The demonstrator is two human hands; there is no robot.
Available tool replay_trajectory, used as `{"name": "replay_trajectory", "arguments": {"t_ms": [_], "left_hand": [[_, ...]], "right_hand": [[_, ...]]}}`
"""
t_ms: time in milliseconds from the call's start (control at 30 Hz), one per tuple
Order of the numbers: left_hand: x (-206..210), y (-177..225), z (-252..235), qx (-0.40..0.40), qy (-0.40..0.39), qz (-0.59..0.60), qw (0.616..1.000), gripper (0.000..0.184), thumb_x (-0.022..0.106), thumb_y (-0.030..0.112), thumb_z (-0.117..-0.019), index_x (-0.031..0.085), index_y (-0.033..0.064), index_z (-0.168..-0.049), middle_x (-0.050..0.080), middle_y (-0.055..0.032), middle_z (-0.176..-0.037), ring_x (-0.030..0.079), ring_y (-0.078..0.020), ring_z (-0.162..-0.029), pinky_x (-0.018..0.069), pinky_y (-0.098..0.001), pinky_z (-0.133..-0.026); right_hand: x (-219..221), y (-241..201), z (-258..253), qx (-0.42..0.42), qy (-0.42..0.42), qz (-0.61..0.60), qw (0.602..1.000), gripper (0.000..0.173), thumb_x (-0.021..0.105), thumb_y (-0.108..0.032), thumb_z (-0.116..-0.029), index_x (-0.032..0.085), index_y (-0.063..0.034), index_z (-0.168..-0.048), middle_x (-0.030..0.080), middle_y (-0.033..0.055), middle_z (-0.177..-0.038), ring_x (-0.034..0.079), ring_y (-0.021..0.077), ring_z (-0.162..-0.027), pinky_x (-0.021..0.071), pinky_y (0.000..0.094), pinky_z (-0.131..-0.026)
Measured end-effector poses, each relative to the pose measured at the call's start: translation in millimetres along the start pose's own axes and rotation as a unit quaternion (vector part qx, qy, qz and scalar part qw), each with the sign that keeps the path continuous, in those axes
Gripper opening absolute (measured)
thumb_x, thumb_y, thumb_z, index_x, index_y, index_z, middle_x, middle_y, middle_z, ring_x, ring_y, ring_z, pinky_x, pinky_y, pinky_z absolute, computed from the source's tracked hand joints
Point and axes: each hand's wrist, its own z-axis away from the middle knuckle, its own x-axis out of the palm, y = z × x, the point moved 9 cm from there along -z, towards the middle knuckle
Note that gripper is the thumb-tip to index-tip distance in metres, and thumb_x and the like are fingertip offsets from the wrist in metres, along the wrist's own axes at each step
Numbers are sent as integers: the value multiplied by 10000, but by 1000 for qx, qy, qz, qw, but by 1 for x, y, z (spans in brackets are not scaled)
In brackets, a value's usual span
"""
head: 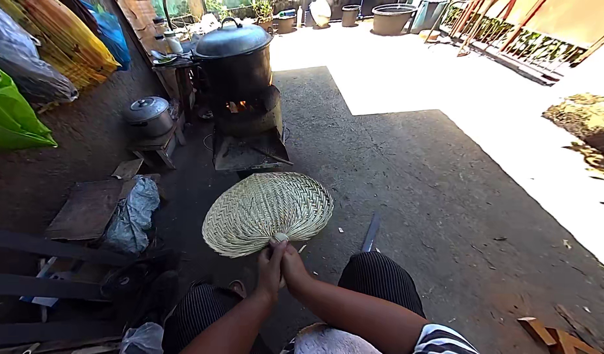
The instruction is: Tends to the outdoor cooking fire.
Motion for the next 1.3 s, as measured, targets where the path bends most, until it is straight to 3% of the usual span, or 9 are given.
{"name": "replay_trajectory", "arguments": {"t_ms": [100, 233, 400, 500, 700, 867, 1000, 1200, 1300], "left_hand": [[2, 10, 1, 46, -13, 7, 999, 423, 605, 288, -1007, 549, -52, -1252, 656, -120, -1045, 648, -126, -929, 545, -306, -851], [2, -8, -6, -41, -24, 8, 999, 456, 575, 330, -1043, 538, -31, -1320, 646, -168, -1133, 627, -198, -1019, 517, -382, -905], [1, 9, 3, 49, -15, -2, 999, 488, 620, 304, -988, 520, -53, -1305, 645, -139, -1124, 636, -134, -1002, 533, -315, -897], [0, -5, -4, -36, -27, -1, 999, 503, 585, 342, -1035, 501, -20, -1374, 627, -173, -1215, 616, -207, -1088, 506, -391, -953], [-1, 3, 1, 7, -3, 21, 1000, 389, 608, 287, -1022, 575, -44, -1225, 661, -127, -1016, 645, -146, -909, 542, -323, -828], [0, -13, -3, -78, -16, 18, 997, 458, 570, 357, -1045, 556, -9, -1319, 644, -168, -1151, 621, -222, -1044, 511, -411, -919], [1, 0, 1, 4, -8, 24, 1000, 374, 601, 290, -1027, 583, -41, -1202, 657, -122, -1004, 638, -141, -898, 536, -320, -824], [1, -12, -5, -65, -19, 23, 997, 422, 569, 326, -1048, 565, -26, -1281, 652, -158, -1096, 632, -200, -991, 521, -383, -890], [0, 3, 0, 21, -6, 21, 1000, 373, 607, 275, -1021, 576, -48, -1207, 660, -122, -1018, 646, -135, -911, 541, -313, -836]], "right_hand": [[2, -11, 1, -35, -16, -4, 999, 306, 457, -239, -1095, 594, 7, -1213, 690, 91, -1029, 666, 102, -964, 539, 291, -897], [-2, 12, -4, 37, 9, -31, 999, 328, 437, -259, -1111, 590, 13, -1209, 666, 110, -1005, 652, 143, -918, 535, 326, -841], [2, -9, 3, -42, -21, -11, 999, 332, 430, -248, -1099, 582, 17, -1232, 689, 97, -1056, 662, 98, -989, 534, 290, -917], [0, 9, -3, 35, -8, -22, 999, 362, 416, -284, -1115, 566, 16, -1248, 664, 113, -1042, 651, 141, -954, 533, 327, -871], [2, 0, 1, -11, -14, -7, 1000, 357, 419, -276, -1107, 583, 15, -1232, 677, 117, -1061, 658, 133, -992, 533, 318, -909], [-2, 20, -4, 73, -1, -13, 997, 375, 426, -309, -1114, 571, 16, -1231, 663, 132, -1011, 660, 178, -923, 543, 368, -848], [-1, 3, 1, -3, -15, 2, 1000, 363, 410, -281, -1109, 577, 15, -1234, 671, 116, -1048, 655, 138, -978, 531, 325, -900], [-2, 18, -2, 62, 8, -34, 997, 363, 404, -304, -1121, 578, 6, -1194, 659, 114, -972, 658, 161, -898, 544, 344, -823], [2, -1, 1, -18, -21, -15, 1000, 363, 396, -277, -1112, 577, 17, -1226, 673, 106, -1052, 655, 115, -979, 531, 298, -898]]}}
